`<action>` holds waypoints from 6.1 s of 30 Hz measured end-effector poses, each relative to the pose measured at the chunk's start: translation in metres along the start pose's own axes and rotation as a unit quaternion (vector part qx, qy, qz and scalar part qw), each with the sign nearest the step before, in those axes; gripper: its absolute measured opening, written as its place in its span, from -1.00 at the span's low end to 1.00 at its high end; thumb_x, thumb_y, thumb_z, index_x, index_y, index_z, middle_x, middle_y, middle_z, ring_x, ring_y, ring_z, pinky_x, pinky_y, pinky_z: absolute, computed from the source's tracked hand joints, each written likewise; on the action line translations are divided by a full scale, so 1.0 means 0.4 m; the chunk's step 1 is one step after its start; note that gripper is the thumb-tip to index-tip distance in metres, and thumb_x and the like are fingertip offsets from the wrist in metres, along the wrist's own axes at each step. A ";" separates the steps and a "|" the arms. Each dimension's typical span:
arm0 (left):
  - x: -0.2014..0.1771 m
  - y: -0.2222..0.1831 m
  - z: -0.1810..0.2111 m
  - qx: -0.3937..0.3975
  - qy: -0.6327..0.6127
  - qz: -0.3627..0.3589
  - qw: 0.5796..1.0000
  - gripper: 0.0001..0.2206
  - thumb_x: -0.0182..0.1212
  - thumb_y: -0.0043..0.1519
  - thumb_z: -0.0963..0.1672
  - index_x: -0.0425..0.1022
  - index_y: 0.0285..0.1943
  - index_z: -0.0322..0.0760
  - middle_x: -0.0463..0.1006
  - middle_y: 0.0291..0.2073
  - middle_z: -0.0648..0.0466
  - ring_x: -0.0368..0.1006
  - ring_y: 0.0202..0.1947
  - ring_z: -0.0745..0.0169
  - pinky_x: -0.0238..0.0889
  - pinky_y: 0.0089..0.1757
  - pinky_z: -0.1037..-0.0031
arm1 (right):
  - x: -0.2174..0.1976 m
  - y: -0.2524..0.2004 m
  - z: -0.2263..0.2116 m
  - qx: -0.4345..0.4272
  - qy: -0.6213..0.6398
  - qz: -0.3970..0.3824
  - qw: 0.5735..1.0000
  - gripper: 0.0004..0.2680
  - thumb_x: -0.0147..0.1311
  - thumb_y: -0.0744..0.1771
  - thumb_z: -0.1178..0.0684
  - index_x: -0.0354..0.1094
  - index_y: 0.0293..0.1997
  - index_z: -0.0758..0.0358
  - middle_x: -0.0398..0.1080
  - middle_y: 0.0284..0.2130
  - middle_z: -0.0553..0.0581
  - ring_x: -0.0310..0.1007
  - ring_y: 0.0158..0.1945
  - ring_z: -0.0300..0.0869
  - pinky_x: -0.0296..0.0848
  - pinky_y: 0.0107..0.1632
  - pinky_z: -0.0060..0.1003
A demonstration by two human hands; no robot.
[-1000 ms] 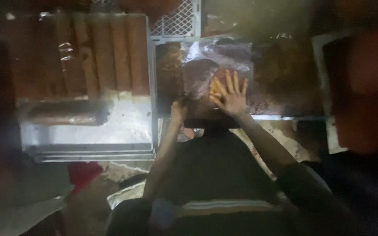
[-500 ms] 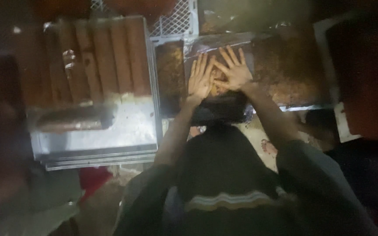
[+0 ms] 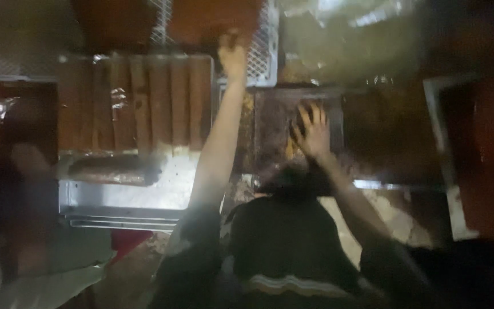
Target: Rolling flat dough sheets into cylindrical shapes using plastic film and placing them on a metal tray in a bakery production area.
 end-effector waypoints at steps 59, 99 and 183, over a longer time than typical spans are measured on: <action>-0.191 -0.877 -0.194 -0.307 -0.453 -0.016 0.837 -0.33 0.23 0.18 -0.32 0.16 0.50 -0.04 0.13 0.31 -0.42 0.18 0.31 -0.61 0.29 0.14 -0.26 | -0.151 -0.321 0.123 0.324 0.556 0.191 0.741 -0.34 0.25 0.43 -0.22 -0.33 0.58 -0.04 0.20 0.31 0.50 0.43 0.26 0.23 0.49 0.07 0.34; -0.176 -0.739 -0.204 -0.167 -0.098 -0.246 0.950 -0.58 0.35 0.26 -0.12 0.26 0.20 -0.31 0.63 -0.16 -0.35 0.65 -0.50 -0.03 0.25 -0.68 0.55 | -0.006 -0.027 0.032 -0.086 -0.009 -0.115 0.990 -0.58 -0.02 0.38 -0.44 0.39 -0.37 0.13 0.51 -0.59 0.23 0.62 -0.38 0.14 0.47 -0.25 -0.03; -0.094 -0.778 -0.220 0.397 0.557 -0.298 0.666 -0.34 0.46 0.10 0.04 0.27 0.28 -0.32 0.48 -0.08 -0.06 0.51 -0.03 -0.02 0.47 -0.12 0.21 | -0.081 -0.213 0.119 -0.282 -0.116 -0.043 0.951 -0.59 0.11 0.30 -0.32 0.37 0.14 0.11 0.30 -0.23 0.03 0.36 -0.11 -0.07 0.33 -0.09 -0.17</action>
Point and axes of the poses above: each hand's wrist, its own y-axis towards the middle knuckle, its own x-axis out of the palm, z = x × y, the point moved 4 cm from there along y, towards the middle knuckle
